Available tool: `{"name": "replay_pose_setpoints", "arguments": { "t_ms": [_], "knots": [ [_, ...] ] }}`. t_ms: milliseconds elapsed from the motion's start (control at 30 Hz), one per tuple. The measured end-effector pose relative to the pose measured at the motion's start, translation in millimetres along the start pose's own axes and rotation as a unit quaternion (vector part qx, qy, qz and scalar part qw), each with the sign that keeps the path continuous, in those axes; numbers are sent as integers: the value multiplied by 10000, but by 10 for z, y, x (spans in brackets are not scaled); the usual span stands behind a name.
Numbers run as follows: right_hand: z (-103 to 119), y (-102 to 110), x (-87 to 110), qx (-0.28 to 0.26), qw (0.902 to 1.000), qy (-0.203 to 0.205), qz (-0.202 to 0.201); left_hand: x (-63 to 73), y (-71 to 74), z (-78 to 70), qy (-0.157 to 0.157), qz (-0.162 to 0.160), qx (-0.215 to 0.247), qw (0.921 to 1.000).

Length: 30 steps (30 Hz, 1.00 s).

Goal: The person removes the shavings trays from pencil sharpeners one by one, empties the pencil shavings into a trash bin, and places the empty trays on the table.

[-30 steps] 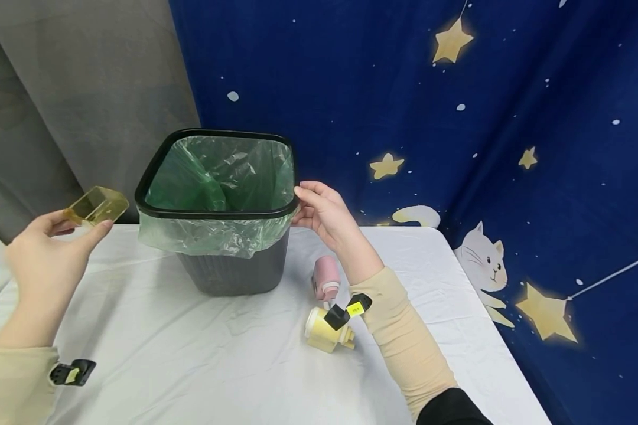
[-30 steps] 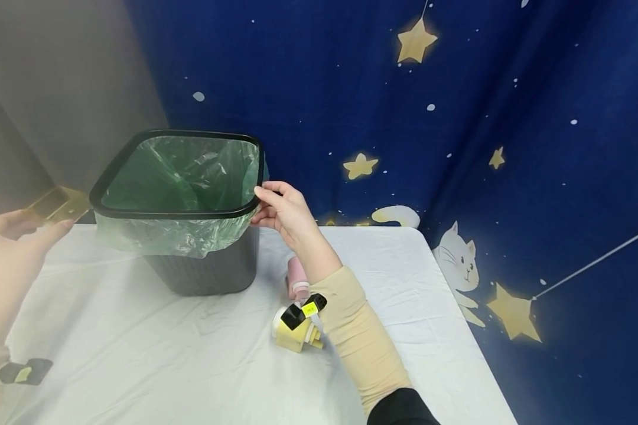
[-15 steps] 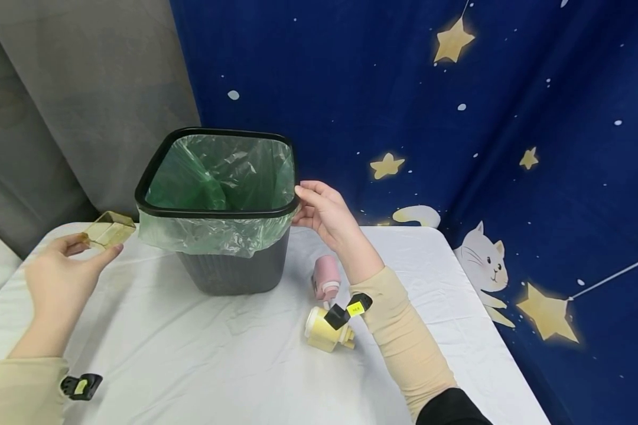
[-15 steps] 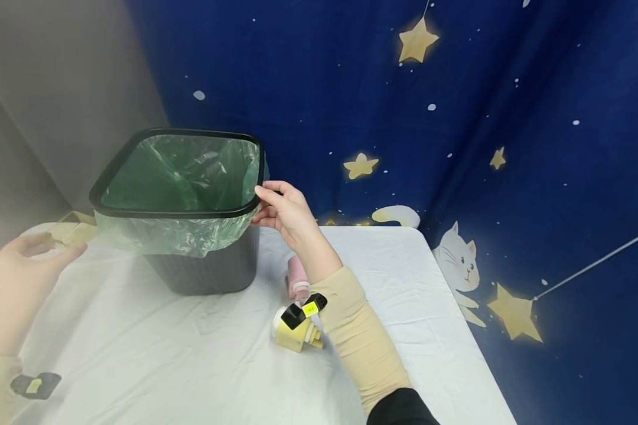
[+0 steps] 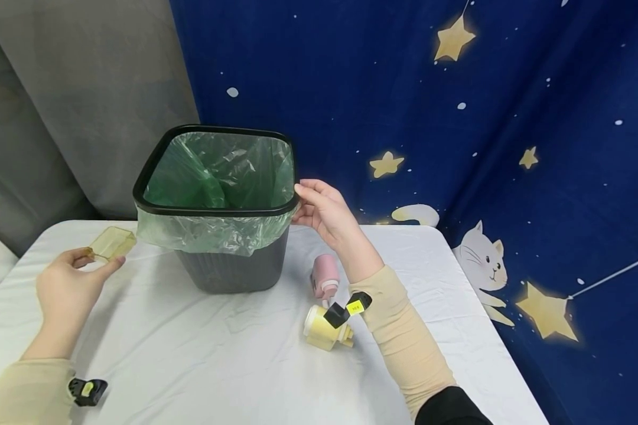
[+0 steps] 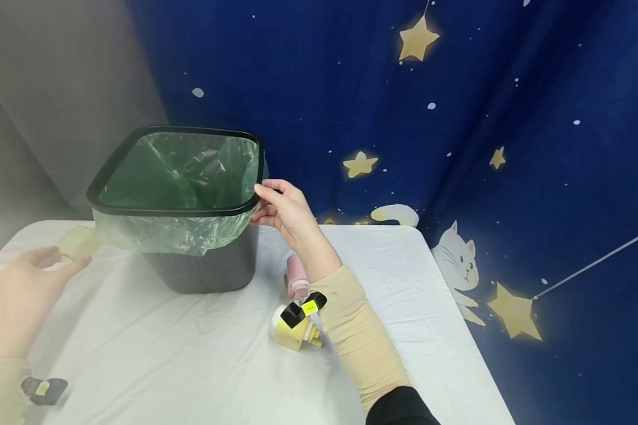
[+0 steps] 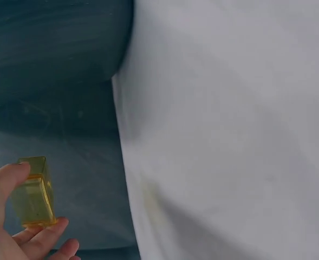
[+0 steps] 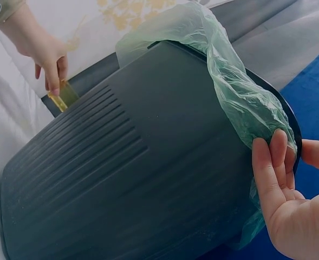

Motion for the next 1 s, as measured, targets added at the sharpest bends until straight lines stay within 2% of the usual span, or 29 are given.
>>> {"name": "replay_pose_setpoints", "arguments": {
  "t_ms": [167, 433, 800, 1000],
  "knots": [
    [4, 3, -10, 12, 10000, 15, -17, 31, -60, 71, -53, 82, -74, 9999],
    [-2, 5, -19, 21, 10000, 5, -27, 77, -165, 203, -324, 196, -215, 9991],
    [0, 6, -22, 43, 10000, 12, -12, 114, -261, 344, -247, 248, -232, 9991],
    [-4, 6, -14, 65, 10000, 2, -11, 128, -266, 385, -293, 130, -286, 9991]
  ]
}}
Point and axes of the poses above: each hand's wrist, its own x-axis away from the middle knuckle, its own y-axis out of the back of the hand, z = x × y, the point moved 10 cm from there along -x, towards the middle knuckle, and after that the axes turned 14 degrees about -z, right-handed, at the moved point
